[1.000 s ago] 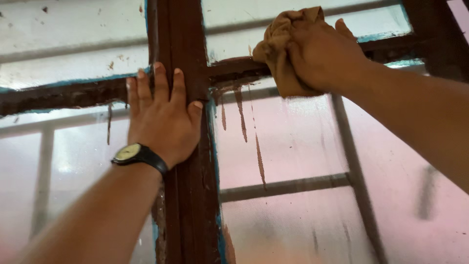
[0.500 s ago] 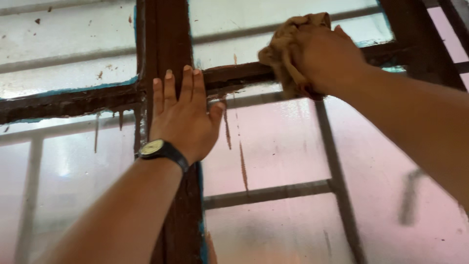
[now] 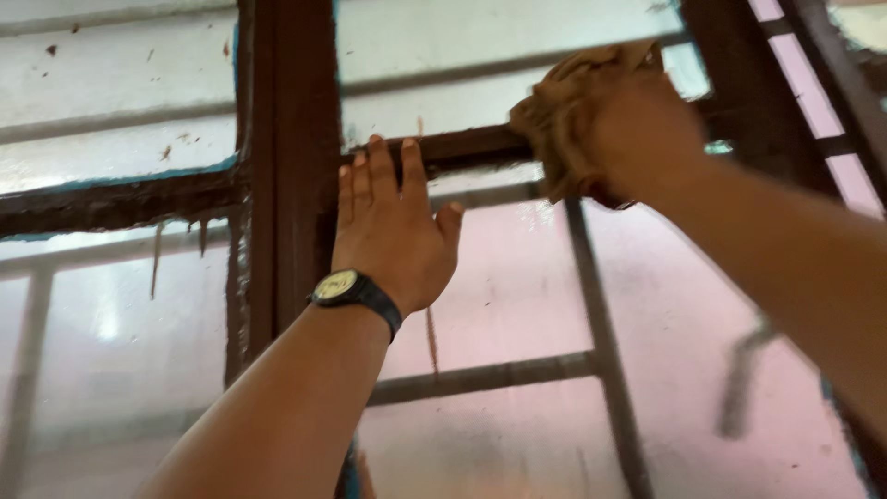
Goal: The person cleans a window by wiping the frame and glass panels with a cloth, then spraying liquid onto the window using a spray bottle and wiping it with the cloth.
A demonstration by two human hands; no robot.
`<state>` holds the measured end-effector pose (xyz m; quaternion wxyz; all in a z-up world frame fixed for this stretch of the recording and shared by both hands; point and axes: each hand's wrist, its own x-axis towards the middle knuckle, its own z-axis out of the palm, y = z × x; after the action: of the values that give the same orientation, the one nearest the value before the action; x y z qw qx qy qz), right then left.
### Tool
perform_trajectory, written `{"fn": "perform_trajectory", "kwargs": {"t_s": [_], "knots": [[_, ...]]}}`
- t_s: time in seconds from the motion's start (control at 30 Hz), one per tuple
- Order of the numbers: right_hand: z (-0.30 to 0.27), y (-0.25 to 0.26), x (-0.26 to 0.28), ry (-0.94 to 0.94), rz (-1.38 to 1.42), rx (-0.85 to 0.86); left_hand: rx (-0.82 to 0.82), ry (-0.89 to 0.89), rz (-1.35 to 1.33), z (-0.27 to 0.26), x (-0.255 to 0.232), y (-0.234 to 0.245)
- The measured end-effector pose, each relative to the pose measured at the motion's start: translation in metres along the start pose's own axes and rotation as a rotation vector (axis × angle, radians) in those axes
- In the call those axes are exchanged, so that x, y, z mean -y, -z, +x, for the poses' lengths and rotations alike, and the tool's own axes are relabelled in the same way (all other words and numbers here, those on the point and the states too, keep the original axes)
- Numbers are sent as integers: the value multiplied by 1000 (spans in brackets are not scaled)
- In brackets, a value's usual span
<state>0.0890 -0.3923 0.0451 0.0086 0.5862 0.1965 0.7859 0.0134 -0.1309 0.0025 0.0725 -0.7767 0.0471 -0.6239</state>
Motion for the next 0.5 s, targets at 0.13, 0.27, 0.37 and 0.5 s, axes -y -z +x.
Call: {"fn": "perform_trajectory", "kwargs": {"t_s": [0.13, 0.27, 0.37, 0.5], "knots": [[-12, -6, 7, 70, 74, -127, 20, 40, -16, 0, -4, 10], [-19, 7, -26, 31, 58, -105, 70, 33, 20, 3, -6, 11], [-14, 0, -25, -38, -41, -119, 67, 33, 37, 3, -8, 10], [-31, 0, -14, 98, 105, -213, 62, 38, 28, 3, -14, 12]]}}
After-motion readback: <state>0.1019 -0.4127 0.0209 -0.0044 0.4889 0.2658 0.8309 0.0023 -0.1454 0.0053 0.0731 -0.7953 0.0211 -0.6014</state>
